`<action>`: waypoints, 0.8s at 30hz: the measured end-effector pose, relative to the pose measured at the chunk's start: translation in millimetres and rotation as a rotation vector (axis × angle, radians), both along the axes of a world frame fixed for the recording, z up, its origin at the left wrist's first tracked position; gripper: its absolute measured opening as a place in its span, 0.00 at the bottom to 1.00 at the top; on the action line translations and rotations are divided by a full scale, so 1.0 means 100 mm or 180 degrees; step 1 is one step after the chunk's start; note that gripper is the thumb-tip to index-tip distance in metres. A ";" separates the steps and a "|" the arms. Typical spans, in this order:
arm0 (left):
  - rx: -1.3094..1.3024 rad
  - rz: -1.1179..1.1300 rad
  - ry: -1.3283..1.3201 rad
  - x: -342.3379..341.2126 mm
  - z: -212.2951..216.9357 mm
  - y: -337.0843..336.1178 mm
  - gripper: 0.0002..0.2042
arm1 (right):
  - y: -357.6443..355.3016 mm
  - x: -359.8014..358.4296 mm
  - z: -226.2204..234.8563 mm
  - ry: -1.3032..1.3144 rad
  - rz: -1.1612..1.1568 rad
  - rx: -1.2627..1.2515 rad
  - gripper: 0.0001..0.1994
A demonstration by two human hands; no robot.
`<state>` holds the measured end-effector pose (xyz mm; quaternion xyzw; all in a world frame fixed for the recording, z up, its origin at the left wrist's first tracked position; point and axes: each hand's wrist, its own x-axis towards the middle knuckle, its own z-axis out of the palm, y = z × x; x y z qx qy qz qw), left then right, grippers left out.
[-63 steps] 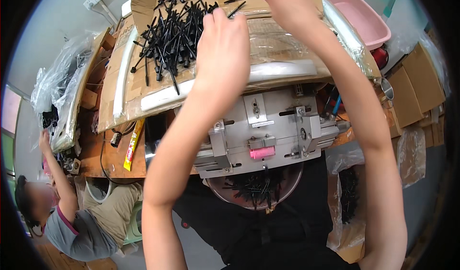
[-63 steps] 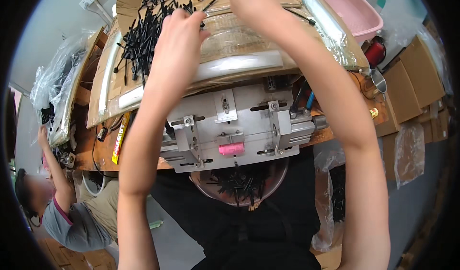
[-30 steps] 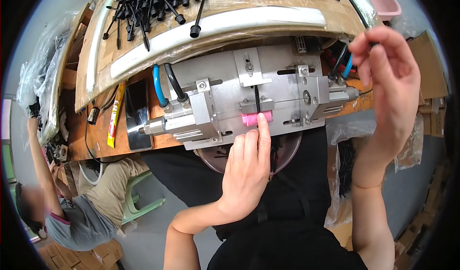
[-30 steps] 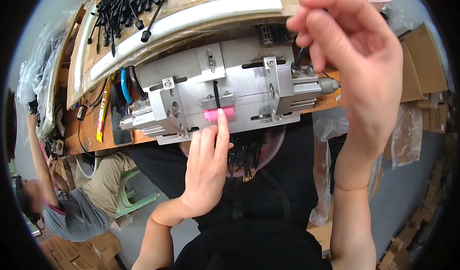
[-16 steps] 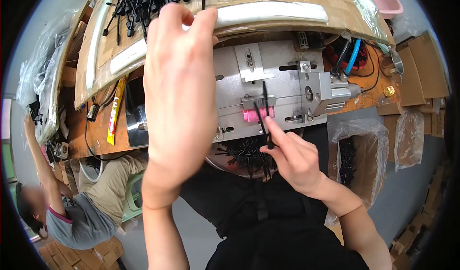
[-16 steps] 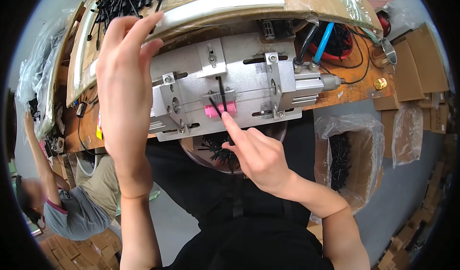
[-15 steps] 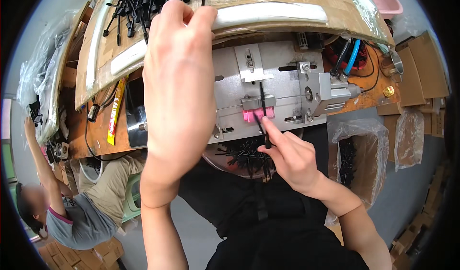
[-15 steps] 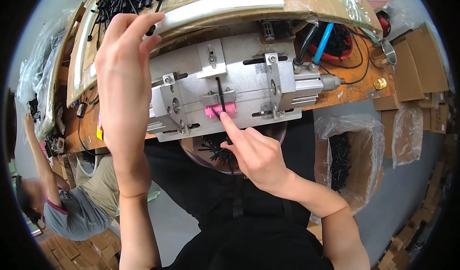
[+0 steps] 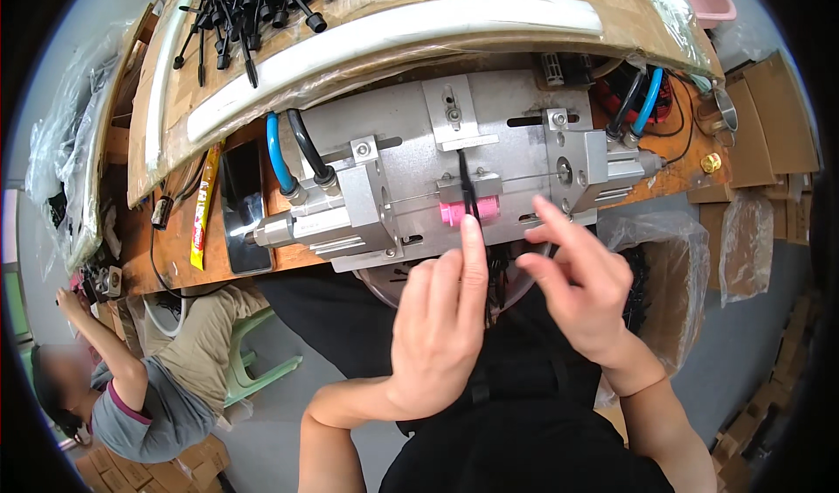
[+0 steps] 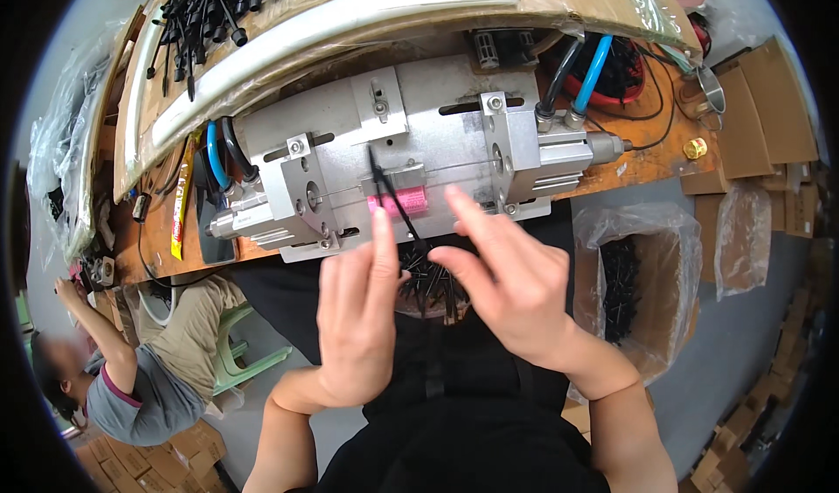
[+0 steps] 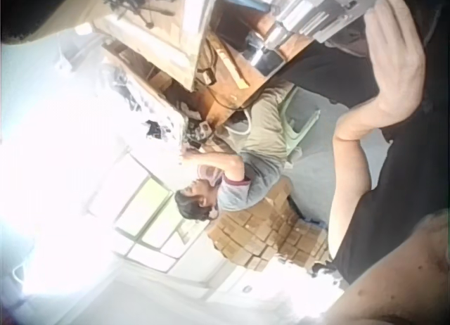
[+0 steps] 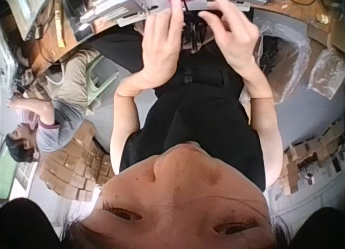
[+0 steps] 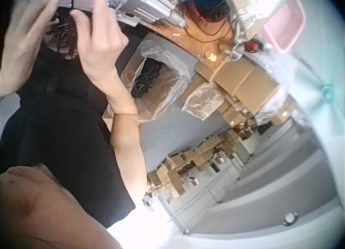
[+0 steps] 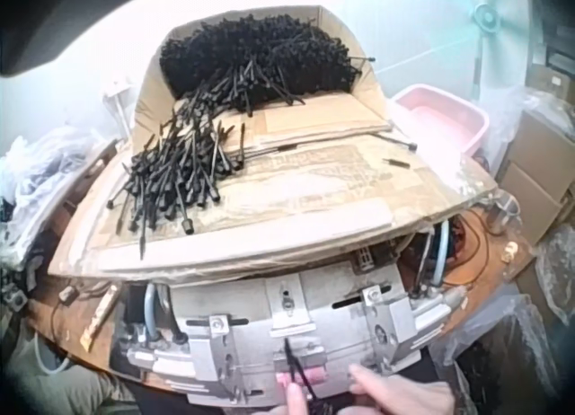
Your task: The person repeatedly picks up black cable ties from a cardboard box, places them into a metal jig on the table, and presses a pink lever to process them. The processed ties are then dropped into a clear plastic container below the machine. The task is performed continuously throughout the clip.
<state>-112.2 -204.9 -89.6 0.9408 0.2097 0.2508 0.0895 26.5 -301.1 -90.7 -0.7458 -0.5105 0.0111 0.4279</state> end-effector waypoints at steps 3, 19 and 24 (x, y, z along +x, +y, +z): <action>-0.0019 -0.0011 0.0204 0.06 -0.12 -0.05 0.32 | -0.07 0.06 0.06 0.0392 -0.0195 0.0023 0.24; 0.0023 -0.0849 -0.0619 0.96 0.76 0.53 0.17 | 0.39 1.35 0.74 -0.1248 -0.1072 0.0784 0.06; 0.0371 -0.0963 -0.0712 2.08 1.05 1.11 0.06 | 1.09 2.50 0.98 -0.1936 -0.0999 -0.0176 0.09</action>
